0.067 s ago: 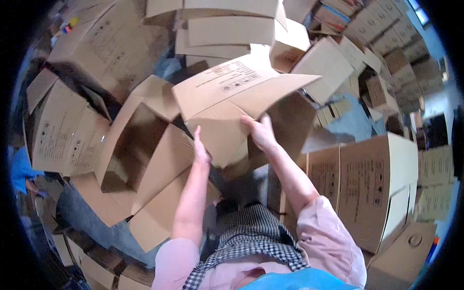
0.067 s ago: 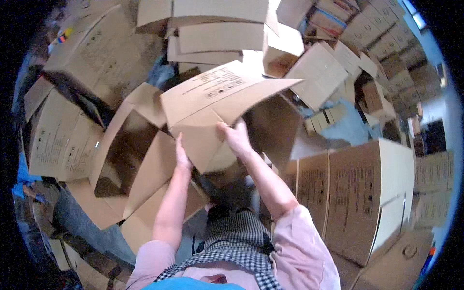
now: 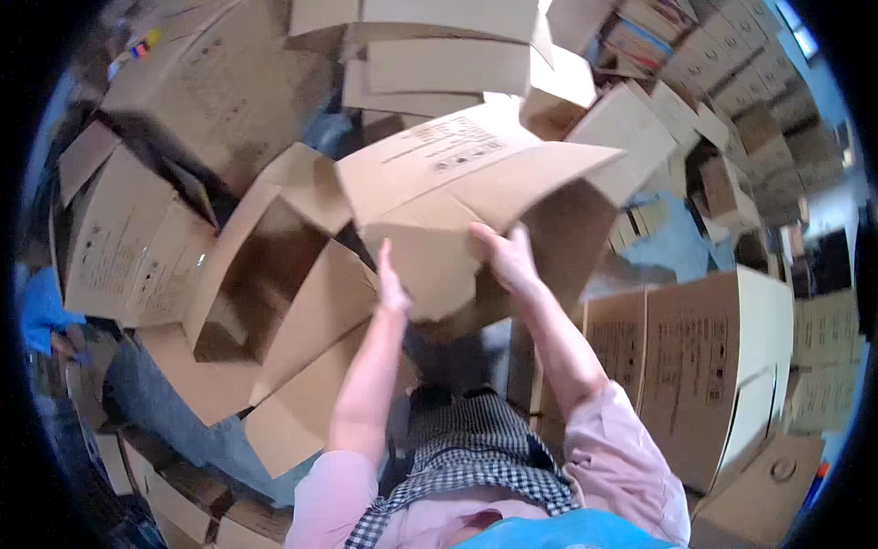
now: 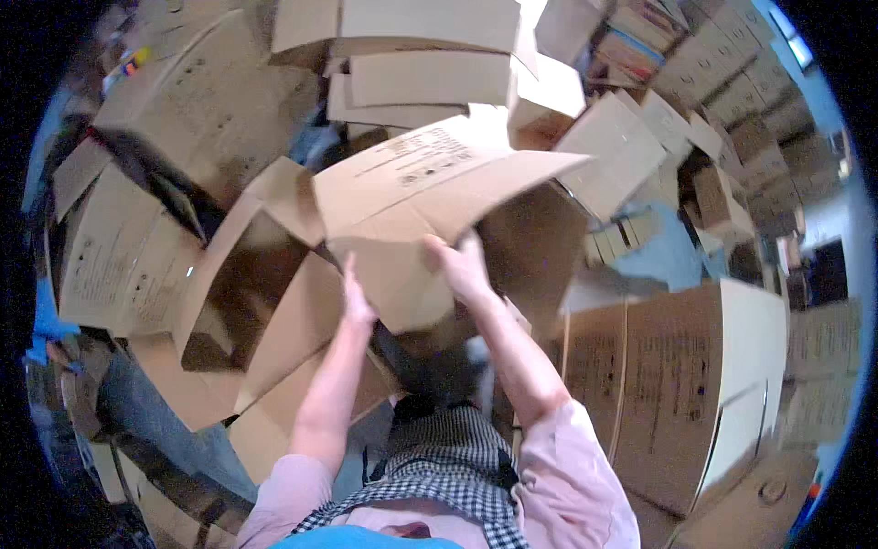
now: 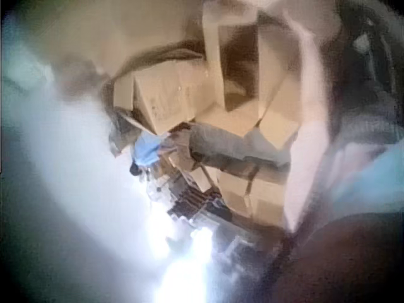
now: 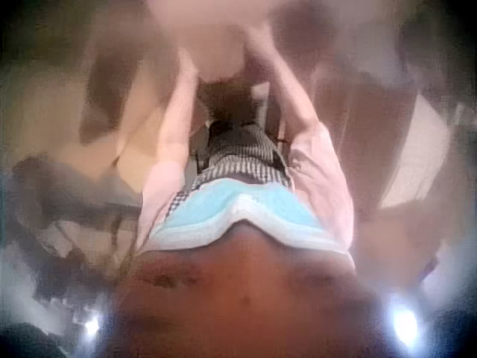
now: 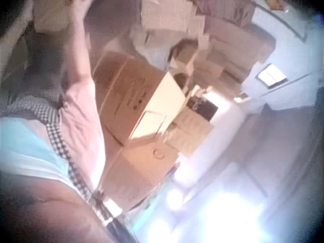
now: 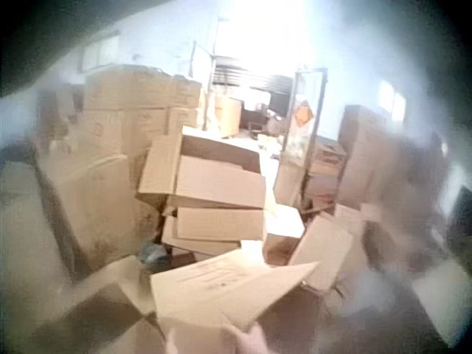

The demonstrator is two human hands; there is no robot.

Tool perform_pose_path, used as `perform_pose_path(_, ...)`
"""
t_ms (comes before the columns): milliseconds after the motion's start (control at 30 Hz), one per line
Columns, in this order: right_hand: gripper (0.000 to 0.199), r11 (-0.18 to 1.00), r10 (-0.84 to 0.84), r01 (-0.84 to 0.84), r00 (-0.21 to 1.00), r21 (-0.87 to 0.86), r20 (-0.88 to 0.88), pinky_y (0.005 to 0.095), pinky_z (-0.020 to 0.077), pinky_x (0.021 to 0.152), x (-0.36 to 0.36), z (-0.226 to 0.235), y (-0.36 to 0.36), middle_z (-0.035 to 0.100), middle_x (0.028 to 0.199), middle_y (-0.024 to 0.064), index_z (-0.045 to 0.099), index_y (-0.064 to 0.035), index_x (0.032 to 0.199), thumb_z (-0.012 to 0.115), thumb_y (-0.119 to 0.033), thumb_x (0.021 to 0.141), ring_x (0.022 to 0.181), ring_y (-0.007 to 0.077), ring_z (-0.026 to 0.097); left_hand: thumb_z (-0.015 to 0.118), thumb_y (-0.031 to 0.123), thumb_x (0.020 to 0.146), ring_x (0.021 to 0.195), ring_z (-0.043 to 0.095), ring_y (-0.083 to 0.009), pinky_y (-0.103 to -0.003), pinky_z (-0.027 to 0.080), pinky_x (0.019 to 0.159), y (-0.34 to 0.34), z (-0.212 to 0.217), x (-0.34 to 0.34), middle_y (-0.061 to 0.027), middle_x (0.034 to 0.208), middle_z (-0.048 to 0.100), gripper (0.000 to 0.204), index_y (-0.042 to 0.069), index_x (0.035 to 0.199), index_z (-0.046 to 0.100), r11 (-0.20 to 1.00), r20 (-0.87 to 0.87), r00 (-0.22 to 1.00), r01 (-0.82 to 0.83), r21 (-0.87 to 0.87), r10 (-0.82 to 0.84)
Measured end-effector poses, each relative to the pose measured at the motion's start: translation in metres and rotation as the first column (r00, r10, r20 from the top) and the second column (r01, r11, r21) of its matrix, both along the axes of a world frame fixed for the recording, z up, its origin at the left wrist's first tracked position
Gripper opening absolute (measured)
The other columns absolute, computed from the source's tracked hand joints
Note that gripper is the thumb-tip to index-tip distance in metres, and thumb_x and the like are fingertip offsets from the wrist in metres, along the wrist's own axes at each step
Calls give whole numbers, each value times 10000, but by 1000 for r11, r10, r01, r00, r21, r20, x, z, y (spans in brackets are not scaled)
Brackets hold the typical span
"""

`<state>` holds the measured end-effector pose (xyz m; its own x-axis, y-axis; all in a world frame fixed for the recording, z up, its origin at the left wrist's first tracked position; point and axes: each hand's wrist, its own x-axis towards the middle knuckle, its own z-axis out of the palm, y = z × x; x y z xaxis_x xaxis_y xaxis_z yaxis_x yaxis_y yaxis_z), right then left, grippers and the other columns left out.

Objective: The person places small boxes containing vacuum flasks into larger individual product boxes, folds the larger boxes shut, and then organizes the boxed products into large shipping cartons before sealing a shipping carton with a tape dispenser.

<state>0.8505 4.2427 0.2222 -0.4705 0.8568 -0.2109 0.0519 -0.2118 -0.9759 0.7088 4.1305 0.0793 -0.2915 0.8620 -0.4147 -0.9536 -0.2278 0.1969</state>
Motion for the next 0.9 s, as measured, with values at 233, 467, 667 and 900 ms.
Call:
perform_pose_path(233, 372, 989, -144, 147, 961, 6, 234, 330, 505, 900, 109, 16, 150, 630, 1161, 168, 560, 96, 1197, 626, -75, 873, 1011, 241, 632, 699, 428, 834, 1376, 299, -322, -562, 313, 1072, 102, 18, 26, -202, 1501, 276, 852, 1, 1436, 275, 887, -372, 807, 386, -255, -458)
perform_pose_path(467, 591, 707, -586, 301, 756, 640, 292, 435, 510, 796, 296, -257, 355, 654, 1011, 208, 561, 52, 1148, 818, -257, 715, 936, 286, 641, 647, 398, 897, 714, 605, -131, -290, 517, 678, -20, -69, -23, -87, 886, 651, 608, -2, 1332, 505, 683, -648, 238, 378, -625, -724)
perform_pose_path(667, 572, 832, -423, -240, 312, 501, 851, 407, 474, 922, 24, -211, 333, 620, 1201, 203, 584, 3, 1236, 738, -283, 766, 1083, 303, 610, 670, 388, 822, 966, 654, -266, -370, 507, 851, -200, -101, -53, -137, 1048, 691, 410, 49, 1052, 687, 154, -356, 537, -383, -911, -765)
perform_pose_path(900, 493, 301, 470, -280, 876, 912, 114, 408, 382, 1050, -480, 29, 136, 474, 1360, 192, 536, -80, 1276, 690, -94, 808, 1271, 356, 447, 675, 341, 832, 911, 664, -319, -387, 514, 809, -233, -101, -80, -192, 1004, 683, 362, 20, 1000, 673, 84, -414, 633, -483, -871, -653)
